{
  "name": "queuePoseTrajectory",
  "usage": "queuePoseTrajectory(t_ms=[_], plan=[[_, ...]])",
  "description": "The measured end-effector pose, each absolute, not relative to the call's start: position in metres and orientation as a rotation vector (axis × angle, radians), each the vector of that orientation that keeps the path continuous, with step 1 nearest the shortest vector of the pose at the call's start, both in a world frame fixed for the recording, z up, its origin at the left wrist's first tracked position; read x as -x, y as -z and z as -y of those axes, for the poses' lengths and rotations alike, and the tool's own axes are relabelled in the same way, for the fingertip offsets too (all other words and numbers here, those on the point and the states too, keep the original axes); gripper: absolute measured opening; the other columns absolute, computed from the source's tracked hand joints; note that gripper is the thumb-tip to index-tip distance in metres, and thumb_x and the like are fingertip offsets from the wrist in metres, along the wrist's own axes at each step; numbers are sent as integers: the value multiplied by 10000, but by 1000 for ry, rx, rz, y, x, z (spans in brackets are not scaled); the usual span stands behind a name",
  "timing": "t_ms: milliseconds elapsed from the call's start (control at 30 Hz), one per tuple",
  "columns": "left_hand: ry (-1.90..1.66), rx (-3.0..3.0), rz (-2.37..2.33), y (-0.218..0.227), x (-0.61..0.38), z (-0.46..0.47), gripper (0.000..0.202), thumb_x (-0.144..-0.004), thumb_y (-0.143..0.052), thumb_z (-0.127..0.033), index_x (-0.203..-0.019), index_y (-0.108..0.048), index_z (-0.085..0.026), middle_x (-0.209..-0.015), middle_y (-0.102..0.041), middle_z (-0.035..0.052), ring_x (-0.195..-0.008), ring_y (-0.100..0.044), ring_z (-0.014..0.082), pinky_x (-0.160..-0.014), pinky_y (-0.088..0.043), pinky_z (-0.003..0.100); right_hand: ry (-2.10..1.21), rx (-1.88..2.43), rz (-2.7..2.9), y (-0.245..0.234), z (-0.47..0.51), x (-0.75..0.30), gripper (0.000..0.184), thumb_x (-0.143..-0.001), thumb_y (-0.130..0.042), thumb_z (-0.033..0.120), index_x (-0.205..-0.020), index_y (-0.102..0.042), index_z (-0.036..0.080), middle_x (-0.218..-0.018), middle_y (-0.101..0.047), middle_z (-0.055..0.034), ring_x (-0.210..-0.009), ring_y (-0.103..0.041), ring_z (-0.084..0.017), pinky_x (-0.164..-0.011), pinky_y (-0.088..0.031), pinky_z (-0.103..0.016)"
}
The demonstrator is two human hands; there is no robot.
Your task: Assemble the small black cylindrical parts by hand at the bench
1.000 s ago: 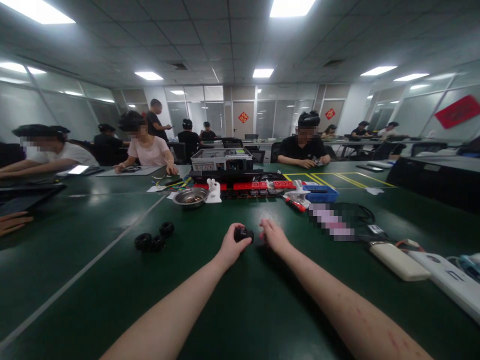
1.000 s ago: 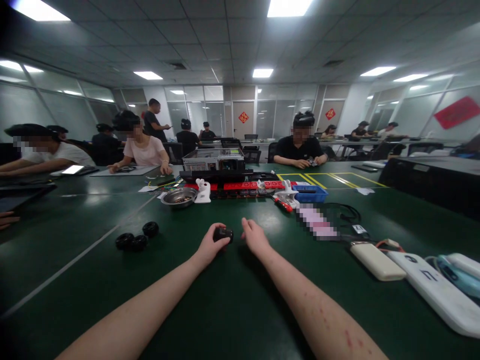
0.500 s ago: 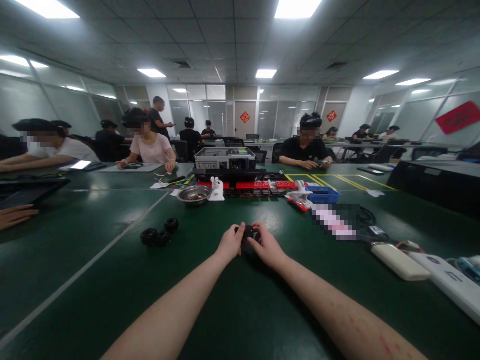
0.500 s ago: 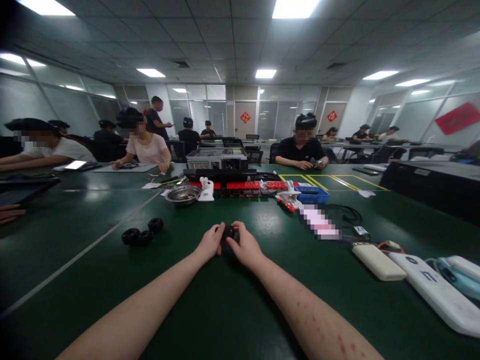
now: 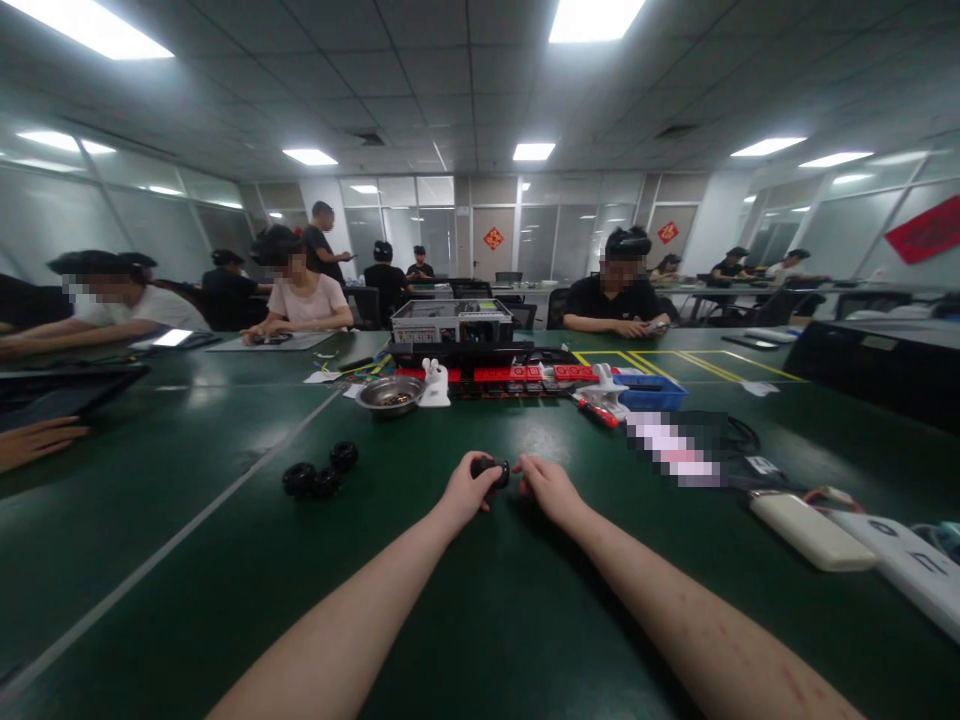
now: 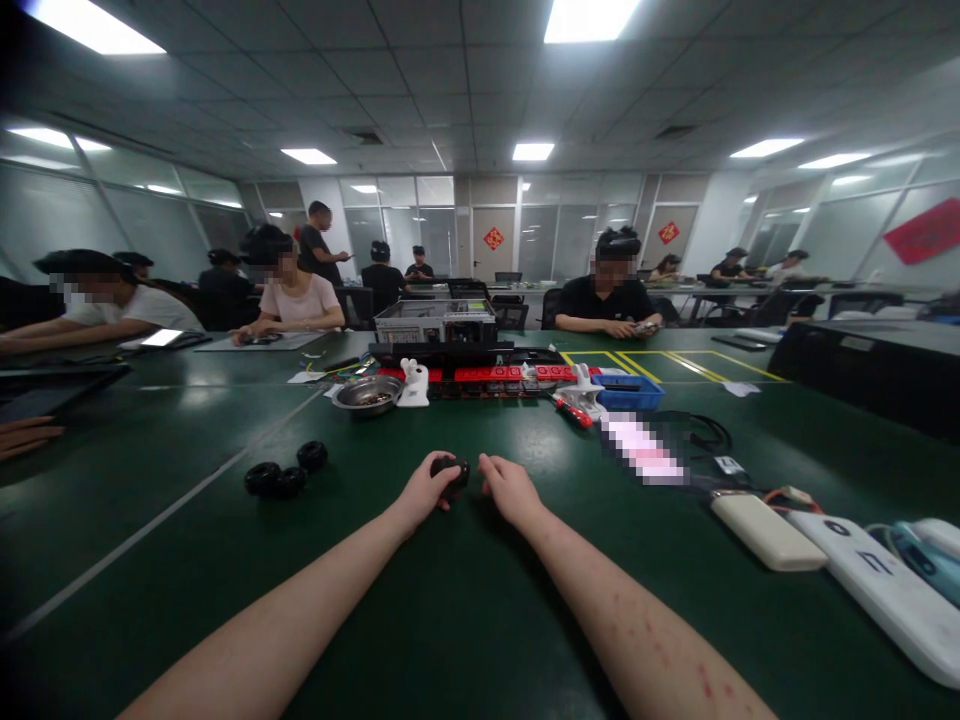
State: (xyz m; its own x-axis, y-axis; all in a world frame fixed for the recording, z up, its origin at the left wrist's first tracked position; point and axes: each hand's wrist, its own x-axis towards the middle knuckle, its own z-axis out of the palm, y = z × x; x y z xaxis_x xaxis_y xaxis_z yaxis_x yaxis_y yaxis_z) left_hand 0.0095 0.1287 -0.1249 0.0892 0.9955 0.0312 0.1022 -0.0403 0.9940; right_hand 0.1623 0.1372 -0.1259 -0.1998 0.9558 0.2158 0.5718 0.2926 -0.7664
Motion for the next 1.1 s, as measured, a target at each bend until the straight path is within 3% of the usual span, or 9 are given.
queuePoseTrajectory(t_ms=[233,300,400,500,600,800,900,1000,1100], plan=[[-1122,-1481,-1171,124,-9,-123,302,-601,-546,-220,-884,-445,-193,-850,-468,28,-635,-500,109,-396,-411,158,-602,1348,2032,121,-126,-156,483,-826,-235,465,-590,-523,157,-535,-542,-9,-511,-496,-110,-502,-346,-219],[-1134,-1443,-1139,123,-9,-122,296,-595,-529,-197,-875,-432,-196,-837,-467,20,-635,-506,113,-399,-409,160,-484,1350,2060,118,-121,-153,406,-829,-277,421,-647,-530,161,-595,-560,-19,-553,-504,-120,-516,-354,-225],[-1126,-1297,-1031,120,-8,-123,264,-642,-474,-229,-891,-392,-200,-791,-490,11,-604,-536,118,-396,-399,166,-336,1286,2084,115,-117,-152,223,-794,-406,330,-906,-510,168,-773,-584,-39,-681,-526,-142,-584,-391,-241],[-1090,-1157,-993,119,-8,-126,263,-713,-419,-360,-909,-382,-188,-728,-520,14,-521,-549,116,-396,-393,185,-168,1156,2178,110,-116,-154,364,-727,-509,228,-1073,-416,163,-941,-555,-70,-833,-511,-169,-694,-409,-273],[-1054,-1110,-1052,119,-8,-129,347,-694,-457,-450,-889,-410,-168,-672,-533,17,-452,-539,116,-387,-387,200,23,1040,2312,104,-114,-154,380,-693,-530,153,-1060,-431,163,-995,-533,-82,-909,-481,-192,-779,-389,-313],[-1153,-1000,-1099,122,-7,-132,270,-672,-509,-350,-860,-443,-168,-693,-516,17,-487,-518,102,-400,-393,195,-8,1123,2236,108,-115,-151,423,-717,-525,344,-1079,-413,156,-992,-530,-87,-904,-475,-196,-773,-375,-317],[-1191,-976,-1071,122,-5,-132,272,-652,-530,-304,-872,-427,-181,-763,-518,35,-580,-540,125,-431,-410,201,-124,1302,2213,115,-122,-155,289,-806,-362,396,-873,-520,163,-786,-570,-57,-753,-506,-166,-672,-375,-278],[-1214,-990,-1047,121,-3,-130,261,-623,-558,-248,-843,-435,-179,-835,-505,46,-681,-541,134,-496,-434,209,-209,1392,2239,119,-130,-161,431,-838,-244,418,-624,-521,166,-633,-548,-36,-642,-495,-147,-604,-345,-253],[-1186,-1052,-1043,120,-5,-127,253,-610,-562,-221,-829,-445,-174,-841,-494,38,-702,-533,131,-527,-437,208,-361,1377,2183,120,-133,-163,478,-849,-192,419,-610,-518,164,-604,-541,-18,-612,-493,-132,-573,-329,-229]])
